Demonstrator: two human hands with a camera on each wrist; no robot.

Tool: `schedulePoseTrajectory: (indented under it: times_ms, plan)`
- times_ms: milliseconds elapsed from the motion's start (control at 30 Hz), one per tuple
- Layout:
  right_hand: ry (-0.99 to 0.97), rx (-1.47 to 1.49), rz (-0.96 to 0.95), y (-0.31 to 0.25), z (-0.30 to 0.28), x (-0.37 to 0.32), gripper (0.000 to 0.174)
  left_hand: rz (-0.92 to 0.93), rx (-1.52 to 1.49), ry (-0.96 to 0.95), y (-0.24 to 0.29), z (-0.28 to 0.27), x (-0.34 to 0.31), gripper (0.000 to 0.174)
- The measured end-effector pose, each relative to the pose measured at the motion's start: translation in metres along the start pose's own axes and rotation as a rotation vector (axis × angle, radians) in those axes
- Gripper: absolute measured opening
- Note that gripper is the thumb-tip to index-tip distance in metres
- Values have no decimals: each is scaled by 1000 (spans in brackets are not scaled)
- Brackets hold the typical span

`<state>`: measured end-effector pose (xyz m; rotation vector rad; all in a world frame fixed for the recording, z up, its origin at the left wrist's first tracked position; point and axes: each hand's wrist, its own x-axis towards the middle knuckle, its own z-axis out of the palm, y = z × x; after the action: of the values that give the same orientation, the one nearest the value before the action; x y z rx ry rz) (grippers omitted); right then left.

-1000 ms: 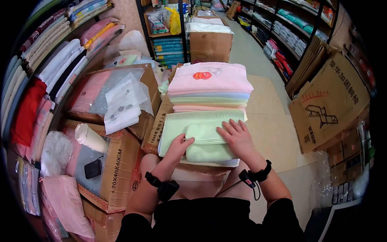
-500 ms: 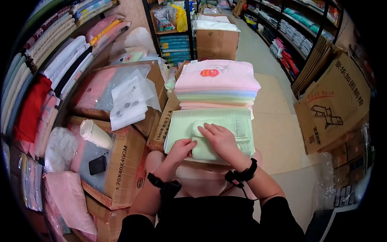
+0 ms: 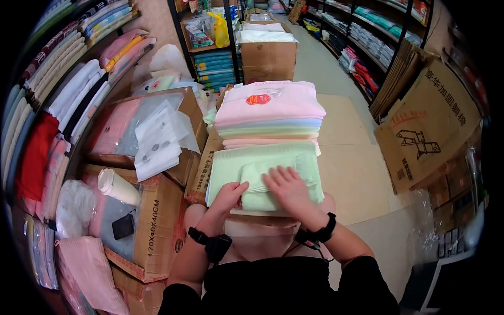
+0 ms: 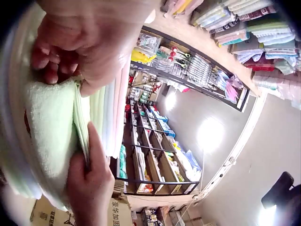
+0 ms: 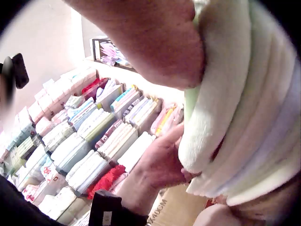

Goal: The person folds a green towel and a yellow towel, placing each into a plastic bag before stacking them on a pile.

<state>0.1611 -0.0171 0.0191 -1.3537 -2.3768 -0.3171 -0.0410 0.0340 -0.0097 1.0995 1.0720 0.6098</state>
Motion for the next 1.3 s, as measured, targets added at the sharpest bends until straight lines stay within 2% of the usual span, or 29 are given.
schedulePoseTrajectory:
  times_ms: [67, 200, 267, 300, 333, 400, 433, 500, 567, 600, 633, 667, 733, 767, 800, 833, 867, 933, 1067, 1133, 1167, 1233, 1300]
  plan:
    - [25, -181, 165, 18, -11, -17, 41, -18, -33, -13, 0, 0, -2, 32]
    - [20, -275, 277, 40, -37, -44, 42, 20, -19, 24, 2, 6, -3, 30]
    - [-36, 61, 413, 48, -39, -54, 43, 57, 19, 116, 3, 9, -6, 28]
    - [-1, 309, 553, 47, -43, -53, 45, 56, 21, 116, 3, 9, -6, 28]
    - [0, 312, 553, 43, -50, -47, 45, 93, 58, 127, 3, 9, -7, 27]
    - [-40, 550, 919, 32, -62, -30, 56, 132, 101, 142, 7, 8, -8, 25]
    - [-36, 552, 916, 33, -57, -30, 56, 87, 64, 132, 12, 10, -8, 25]
    - [-3, 382, 869, 38, -34, -27, 70, 51, 22, 134, 22, 12, -10, 27]
    - [48, 444, 867, 47, -18, -32, 73, -84, -151, 49, 28, 12, -14, 24]
    - [97, 500, 880, 52, -12, -35, 76, -78, -157, 59, 24, 13, -14, 24]
    - [197, 622, 890, 53, -9, -34, 68, 109, -167, 30, 14, 13, -13, 21]
    - [199, 621, 883, 53, -12, -35, 68, 296, -175, -2, 6, 15, -13, 19]
    - [244, 1220, 890, 48, -35, -34, 54, 369, -194, -19, 12, 24, -27, 20]
    - [241, 1216, 888, 47, -41, -36, 54, 435, -199, -60, 16, 27, -34, 25]
    - [252, 1309, 918, 45, -46, -40, 46, 499, -205, -99, 18, 30, -39, 30]
    - [263, 1404, 948, 44, -48, -42, 39, 480, -180, -151, 21, 29, -41, 40]
    - [257, 1403, 947, 42, -48, -42, 39, 480, -185, -147, 24, 30, -41, 40]
    - [391, 1404, 819, 39, -47, -43, 31, 363, -388, -160, 30, 34, -39, 40]
    - [414, 1326, 749, 38, -43, -43, 28, 259, -363, -167, 23, 32, -26, 36]
    - [371, 1119, 751, 40, -48, -37, 30, 443, -199, -69, 21, 35, -21, 33]
    - [373, 1122, 752, 41, -50, -32, 30, 442, -195, -69, 21, 37, -20, 33]
    - [394, 1008, 773, 42, -52, -24, 31, 620, -178, 52, 27, 44, -17, 29]
    - [426, 1004, 758, 43, -52, -20, 31, 669, -188, 74, 36, 48, -18, 29]
